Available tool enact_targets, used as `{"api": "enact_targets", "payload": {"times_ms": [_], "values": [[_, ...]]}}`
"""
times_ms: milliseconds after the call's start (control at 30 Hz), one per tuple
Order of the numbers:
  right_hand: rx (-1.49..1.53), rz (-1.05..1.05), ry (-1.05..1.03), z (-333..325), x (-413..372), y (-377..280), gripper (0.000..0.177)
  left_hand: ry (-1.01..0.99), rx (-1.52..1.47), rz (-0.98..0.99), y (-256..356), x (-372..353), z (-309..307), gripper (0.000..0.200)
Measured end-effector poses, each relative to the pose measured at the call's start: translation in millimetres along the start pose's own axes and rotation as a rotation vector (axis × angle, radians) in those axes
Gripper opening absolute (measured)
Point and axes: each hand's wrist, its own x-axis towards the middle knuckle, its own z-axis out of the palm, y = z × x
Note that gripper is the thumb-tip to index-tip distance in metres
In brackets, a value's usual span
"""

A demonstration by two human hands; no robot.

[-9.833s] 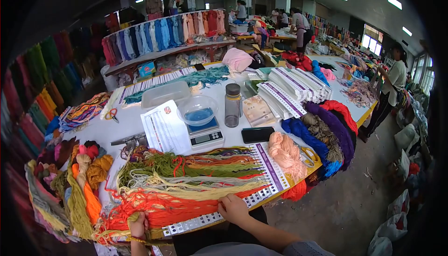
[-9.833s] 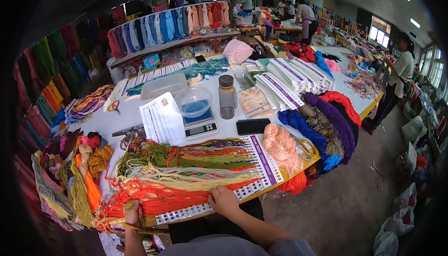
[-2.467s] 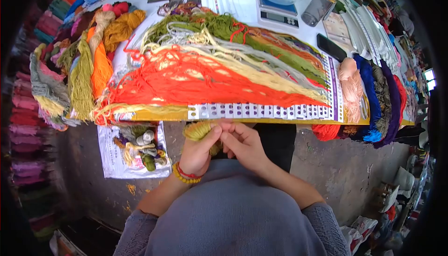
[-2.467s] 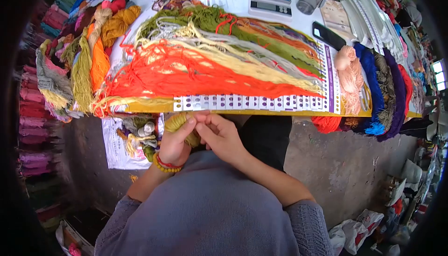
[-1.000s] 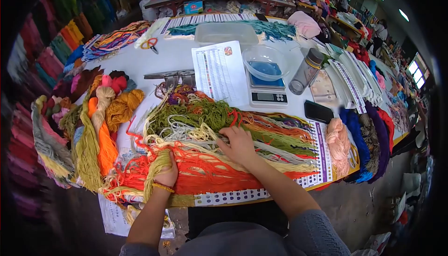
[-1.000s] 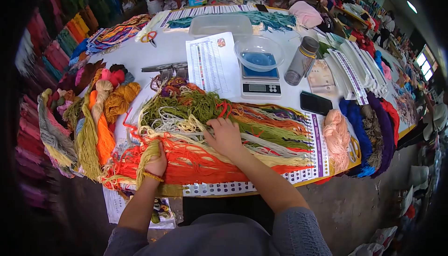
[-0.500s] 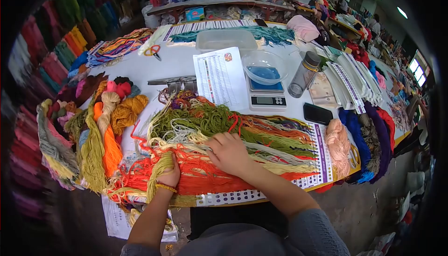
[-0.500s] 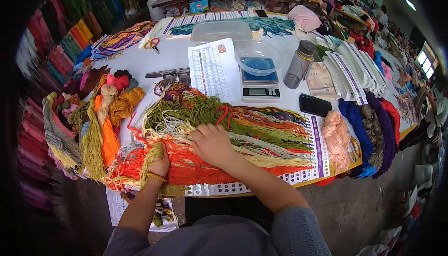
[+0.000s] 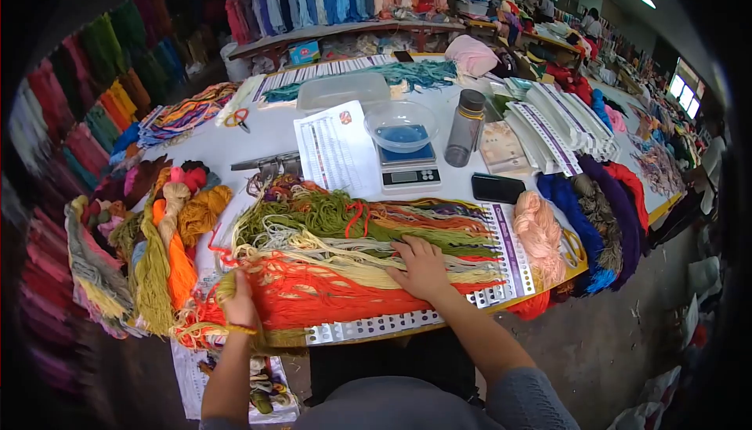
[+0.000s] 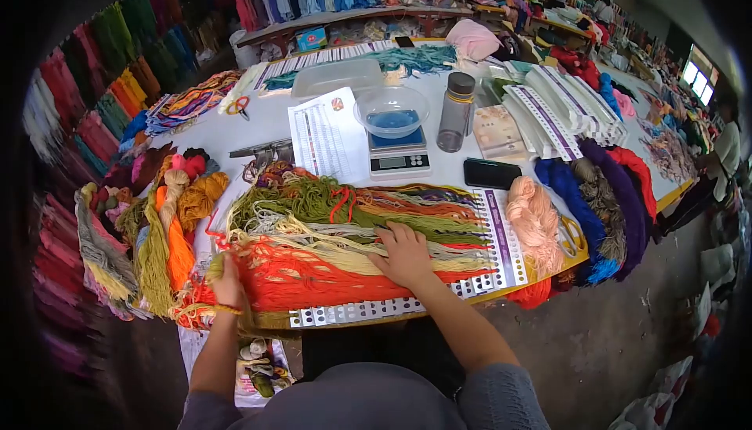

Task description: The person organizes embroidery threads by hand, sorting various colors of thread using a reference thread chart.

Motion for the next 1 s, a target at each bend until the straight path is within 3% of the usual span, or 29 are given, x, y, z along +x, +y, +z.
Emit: {"api": "enact_targets", "payload": {"times_ms": [133,200,233,300,367,467,533,667,767,800,867,933,1000], "values": [[0.007,0.037,-0.028,2,-1,0,0.048,0.032,0.073,0.103,24,-20,-37,0.017],[0.01,0.028,-0.041,2,-2,1,0.048,-0.031,-0.041,-0.101,81,-57,-43,0.019],[0.021,0.023,-0.016,2,-2,1,0.047,-0.024,-0.038,-0.104,88,-69,-44,0.019],[0.04,0.01,0.006,5,-1,1,0.046,0.091,-0.318,-0.164,92,-98,-49,0.021],[0.157,0.042,0.055,5,-2,3,0.039,0.065,-0.503,-0.365,95,-129,-42,0.02],[0.279,0.087,0.17,-15,2,0,0.029,-0.213,-0.608,-0.541,99,-159,-26,0.025],[0.256,0.012,0.272,-38,0,-21,0.021,-0.311,-0.424,-0.395,100,-167,-28,0.024],[0.832,-0.101,-0.094,-51,-29,-93,0.017,-0.305,-0.213,-0.324,109,-174,-12,0.023],[1.14,0.013,-0.351,-42,-62,-148,0.019,-0.504,-0.324,-0.407,99,-178,5,0.032],[1.27,0.065,-0.414,-31,-71,-156,0.019,-0.531,-0.31,-0.249,79,-181,11,0.039],[1.483,0.157,-0.467,-20,-80,-163,0.018,-0.621,-0.264,-0.238,70,-182,14,0.04],[1.508,0.253,-0.505,-21,-85,-161,0.016,-0.639,-0.306,-0.3,70,-186,14,0.04],[1.574,0.417,-0.683,-26,-85,-156,0.016,-0.654,-0.355,-0.363,67,-190,15,0.041]]}}
